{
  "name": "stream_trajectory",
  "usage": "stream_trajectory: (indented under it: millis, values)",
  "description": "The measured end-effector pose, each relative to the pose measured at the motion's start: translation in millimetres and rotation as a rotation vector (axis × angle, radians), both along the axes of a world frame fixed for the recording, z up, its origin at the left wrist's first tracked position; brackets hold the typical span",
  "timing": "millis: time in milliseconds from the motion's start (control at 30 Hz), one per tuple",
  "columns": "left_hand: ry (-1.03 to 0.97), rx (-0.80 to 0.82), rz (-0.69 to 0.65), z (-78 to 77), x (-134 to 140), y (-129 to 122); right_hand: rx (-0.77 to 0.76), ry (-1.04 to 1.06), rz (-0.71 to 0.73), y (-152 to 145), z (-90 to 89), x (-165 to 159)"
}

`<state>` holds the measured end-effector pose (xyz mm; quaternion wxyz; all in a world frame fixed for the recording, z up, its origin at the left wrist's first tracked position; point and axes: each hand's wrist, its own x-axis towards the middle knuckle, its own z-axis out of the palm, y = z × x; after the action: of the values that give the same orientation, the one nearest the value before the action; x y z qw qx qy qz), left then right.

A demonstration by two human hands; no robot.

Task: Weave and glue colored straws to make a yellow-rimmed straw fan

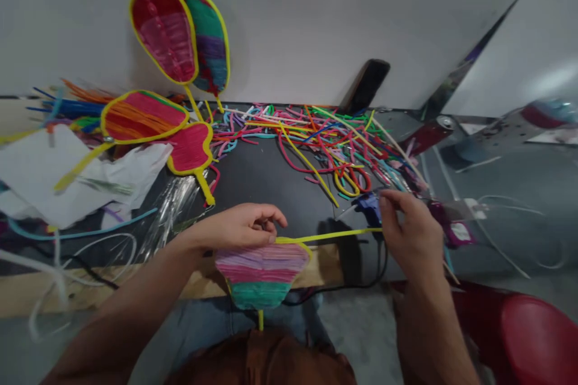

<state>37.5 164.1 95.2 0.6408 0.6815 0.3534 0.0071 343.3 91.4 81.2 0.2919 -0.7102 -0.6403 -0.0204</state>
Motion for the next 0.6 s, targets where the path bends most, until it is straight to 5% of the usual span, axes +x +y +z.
stream_trajectory:
  millis: [133,333,500,600]
  values:
    - [-0.013,-0.014,-0.015,-4.4,-1,2,-0.199,-0.142,-0.062,0,-28.0,42]
    - [-0.011,0.003,-0.023,-0.8,0,2,-0.31,-0.292,-0.036,1,-62.0,46]
    - [-0.017,-0.008,-0.004,3.4,0,1,-0.323,-0.215,-0.065,6,-59.4,47]
    - [-0.013,-0.034,0.009,3.8,1,0,-0.285,-0.035,-0.27,4,-42.1,49]
